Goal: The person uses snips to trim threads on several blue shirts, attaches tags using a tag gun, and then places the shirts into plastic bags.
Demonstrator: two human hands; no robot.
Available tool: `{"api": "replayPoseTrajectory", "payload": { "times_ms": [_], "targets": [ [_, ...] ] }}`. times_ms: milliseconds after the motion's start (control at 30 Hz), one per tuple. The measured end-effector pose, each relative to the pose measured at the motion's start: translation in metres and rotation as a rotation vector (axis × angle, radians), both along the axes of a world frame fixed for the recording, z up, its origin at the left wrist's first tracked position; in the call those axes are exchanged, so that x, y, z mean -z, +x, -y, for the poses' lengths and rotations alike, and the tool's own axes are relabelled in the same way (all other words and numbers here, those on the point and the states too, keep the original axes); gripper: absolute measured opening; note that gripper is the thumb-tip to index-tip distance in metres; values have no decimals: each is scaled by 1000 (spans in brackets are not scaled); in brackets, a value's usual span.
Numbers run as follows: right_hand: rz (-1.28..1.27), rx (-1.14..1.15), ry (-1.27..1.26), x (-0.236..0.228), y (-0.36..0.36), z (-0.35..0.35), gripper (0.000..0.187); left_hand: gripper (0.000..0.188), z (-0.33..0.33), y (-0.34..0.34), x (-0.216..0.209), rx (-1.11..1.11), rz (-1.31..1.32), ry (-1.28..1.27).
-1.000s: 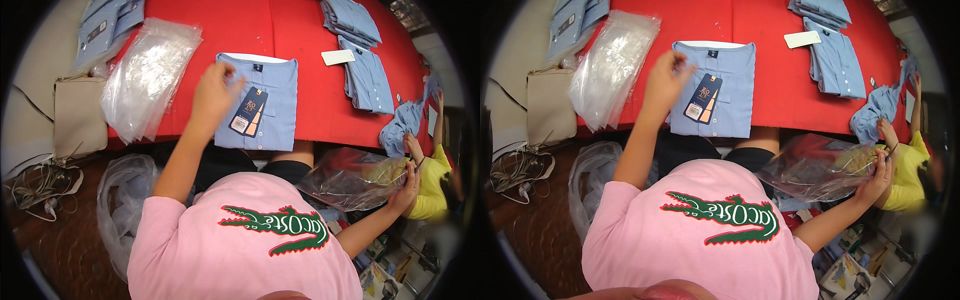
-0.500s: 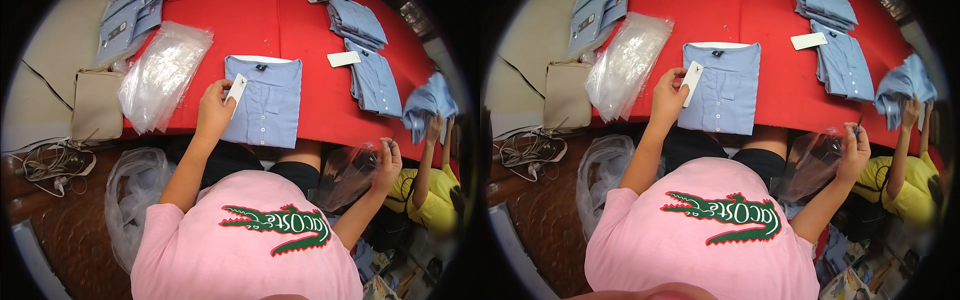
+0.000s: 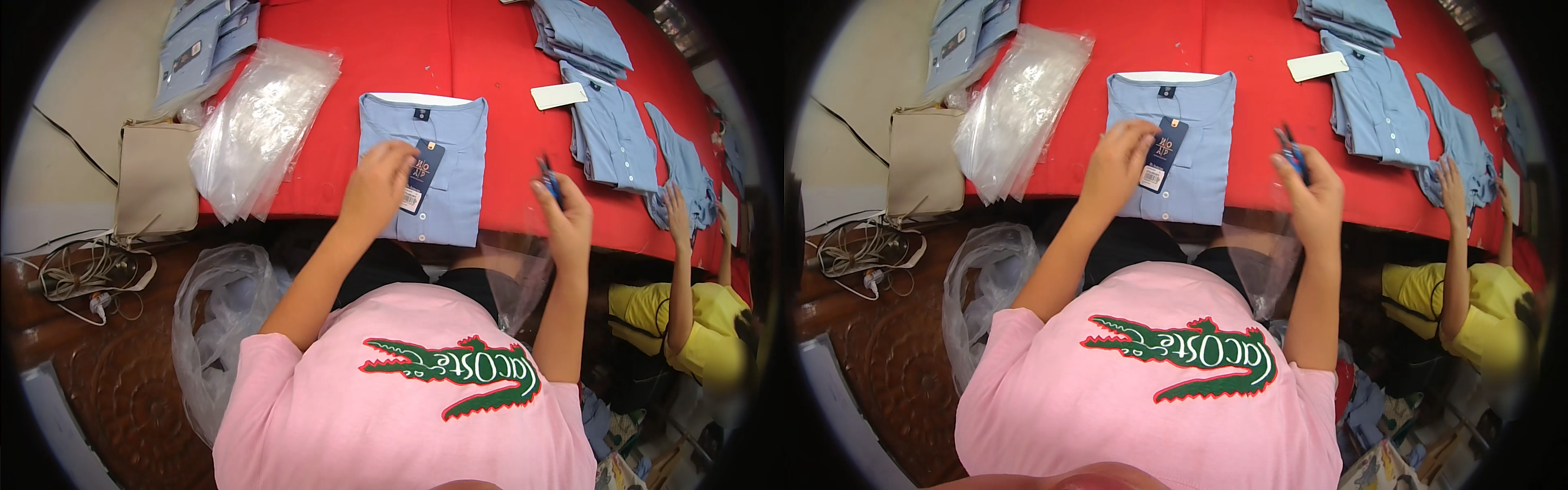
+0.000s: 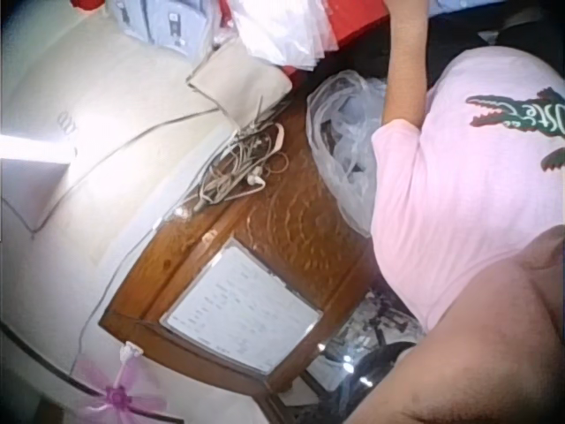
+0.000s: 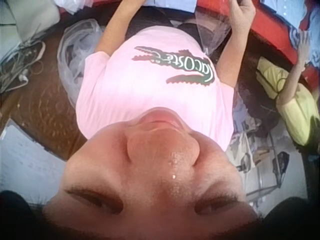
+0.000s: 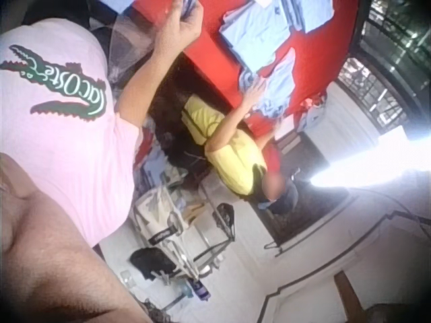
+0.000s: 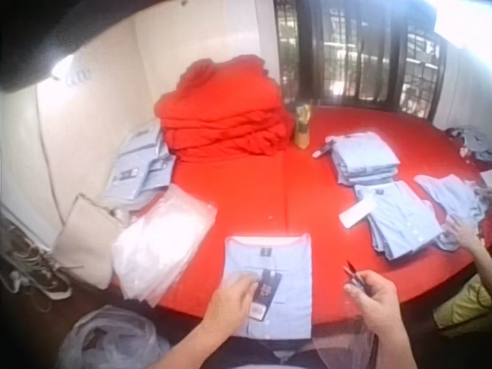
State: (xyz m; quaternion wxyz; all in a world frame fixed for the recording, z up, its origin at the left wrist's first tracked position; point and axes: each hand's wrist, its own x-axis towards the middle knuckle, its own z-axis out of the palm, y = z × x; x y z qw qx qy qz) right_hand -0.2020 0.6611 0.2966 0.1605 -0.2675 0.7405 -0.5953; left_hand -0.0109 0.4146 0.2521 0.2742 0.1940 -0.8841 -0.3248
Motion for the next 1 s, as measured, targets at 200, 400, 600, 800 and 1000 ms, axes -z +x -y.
{"api": "replayPoseTrajectory", "payload": {
  "times_ms": [200, 400, 600, 800, 1000],
  "targets": [
    [134, -185, 74, -5, 32, 77, 25, 21, 39, -15, 2, 20, 151, -156],
    [-62, -286, 351, 0, 41, 117, 40, 19, 55, -17, 7, 72, 194, -49],
    [-264, -239, 560, 3, 71, 125, 40, 19, 55, -9, 10, 47, 101, 156],
    [-382, -172, 531, 18, 78, 132, 36, 16, 55, -8, 16, 25, 8, 158],
    [-386, -141, 548, 16, 80, 134, 35, 17, 54, -8, 16, 33, -19, 159]
  ]
}}
